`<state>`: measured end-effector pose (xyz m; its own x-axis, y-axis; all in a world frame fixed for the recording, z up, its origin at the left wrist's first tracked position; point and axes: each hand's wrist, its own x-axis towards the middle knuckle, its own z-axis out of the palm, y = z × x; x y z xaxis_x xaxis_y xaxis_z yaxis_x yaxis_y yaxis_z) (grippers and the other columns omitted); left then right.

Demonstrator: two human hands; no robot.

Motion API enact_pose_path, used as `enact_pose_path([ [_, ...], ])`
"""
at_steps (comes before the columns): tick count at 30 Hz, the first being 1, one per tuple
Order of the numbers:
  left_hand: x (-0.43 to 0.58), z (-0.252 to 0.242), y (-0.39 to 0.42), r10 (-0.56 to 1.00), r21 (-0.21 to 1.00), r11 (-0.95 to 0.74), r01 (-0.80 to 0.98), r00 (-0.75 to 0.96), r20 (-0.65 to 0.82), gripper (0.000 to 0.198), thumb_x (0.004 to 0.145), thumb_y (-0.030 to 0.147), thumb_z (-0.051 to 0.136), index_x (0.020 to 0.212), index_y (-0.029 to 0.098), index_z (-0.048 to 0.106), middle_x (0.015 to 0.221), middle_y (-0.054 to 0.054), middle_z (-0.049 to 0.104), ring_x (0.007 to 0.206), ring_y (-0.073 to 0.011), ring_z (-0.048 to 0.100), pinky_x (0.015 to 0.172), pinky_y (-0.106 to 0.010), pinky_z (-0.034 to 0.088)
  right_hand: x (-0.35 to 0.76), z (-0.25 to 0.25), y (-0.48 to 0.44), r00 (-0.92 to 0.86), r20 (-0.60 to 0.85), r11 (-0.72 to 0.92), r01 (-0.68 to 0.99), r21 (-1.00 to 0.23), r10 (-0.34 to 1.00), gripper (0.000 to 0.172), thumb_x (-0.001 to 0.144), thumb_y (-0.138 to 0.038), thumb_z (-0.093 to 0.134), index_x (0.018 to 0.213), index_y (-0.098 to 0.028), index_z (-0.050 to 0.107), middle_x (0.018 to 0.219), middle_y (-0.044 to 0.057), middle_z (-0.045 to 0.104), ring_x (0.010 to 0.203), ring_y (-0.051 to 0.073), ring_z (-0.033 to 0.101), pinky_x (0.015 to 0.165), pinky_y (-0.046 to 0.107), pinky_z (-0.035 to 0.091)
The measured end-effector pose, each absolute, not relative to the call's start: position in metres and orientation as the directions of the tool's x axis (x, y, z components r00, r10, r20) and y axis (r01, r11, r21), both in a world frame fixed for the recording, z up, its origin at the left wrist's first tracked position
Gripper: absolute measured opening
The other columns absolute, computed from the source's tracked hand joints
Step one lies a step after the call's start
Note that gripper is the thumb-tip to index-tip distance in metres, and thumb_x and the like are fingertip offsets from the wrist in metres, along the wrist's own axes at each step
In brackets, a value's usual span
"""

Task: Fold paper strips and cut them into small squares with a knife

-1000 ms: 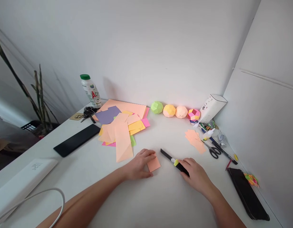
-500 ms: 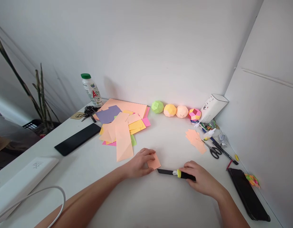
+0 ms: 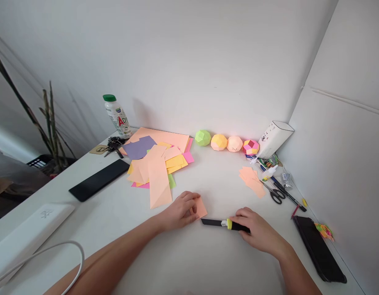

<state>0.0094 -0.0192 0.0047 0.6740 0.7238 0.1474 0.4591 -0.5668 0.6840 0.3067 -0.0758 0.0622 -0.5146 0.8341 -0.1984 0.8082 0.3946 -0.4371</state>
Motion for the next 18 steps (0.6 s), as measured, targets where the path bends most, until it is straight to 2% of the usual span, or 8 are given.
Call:
enact_pose_path([
  [3, 0.0087, 0.0052, -0.0196, 0.709, 0.682, -0.574, 0.454, 0.692, 0.135, 0.028, 0.072, 0.033, 0.070, 0.088, 0.021, 0.051, 0.133, -0.012, 0.047, 0.120, -0.0304, 0.041, 0.096, -0.047, 0.042, 0.3072, 0.0609, -0.0761, -0.518, -0.191, 0.402, 0.807, -0.433, 0.834, 0.059, 0.071, 0.002, 0.047, 0.119, -0.029, 0.061, 0.102, 0.005, 0.060, 0.097, 0.020, 0.053, 0.081, 0.032, 0.046],
  [6, 0.0083, 0.0040, -0.0195, 0.706, 0.667, -0.582, 0.465, 0.696, 0.130, 0.033, 0.068, 0.029, 0.073, 0.090, 0.021, 0.050, 0.134, -0.012, 0.045, 0.120, -0.0306, 0.041, 0.095, -0.048, 0.042, 0.3073, 0.0598, -0.0764, -0.519, -0.191, 0.406, 0.808, -0.426, 0.833, 0.057, 0.072, 0.001, 0.048, 0.119, -0.029, 0.061, 0.102, 0.005, 0.059, 0.097, 0.020, 0.053, 0.082, 0.033, 0.046],
  [11, 0.0089, 0.0031, -0.0200, 0.708, 0.648, -0.597, 0.473, 0.691, 0.148, 0.025, 0.071, 0.025, 0.068, 0.088, 0.021, 0.051, 0.132, -0.010, 0.047, 0.118, -0.0287, 0.043, 0.094, -0.046, 0.044, 0.3061, 0.0598, -0.0766, -0.524, -0.169, 0.420, 0.804, -0.420, 0.834, 0.057, 0.072, 0.000, 0.048, 0.119, -0.029, 0.061, 0.103, 0.005, 0.059, 0.097, 0.020, 0.053, 0.083, 0.033, 0.046],
  [18, 0.0107, 0.0058, -0.0214, 0.712, 0.634, -0.606, 0.481, 0.684, 0.161, 0.007, 0.080, 0.026, 0.058, 0.076, 0.021, 0.054, 0.132, -0.007, 0.049, 0.117, -0.0270, 0.044, 0.093, -0.043, 0.046, 0.3050, 0.0602, -0.0768, -0.511, -0.175, 0.406, 0.812, -0.420, 0.841, 0.057, 0.073, -0.001, 0.048, 0.120, -0.028, 0.060, 0.104, 0.005, 0.060, 0.099, 0.020, 0.054, 0.084, 0.033, 0.046],
])
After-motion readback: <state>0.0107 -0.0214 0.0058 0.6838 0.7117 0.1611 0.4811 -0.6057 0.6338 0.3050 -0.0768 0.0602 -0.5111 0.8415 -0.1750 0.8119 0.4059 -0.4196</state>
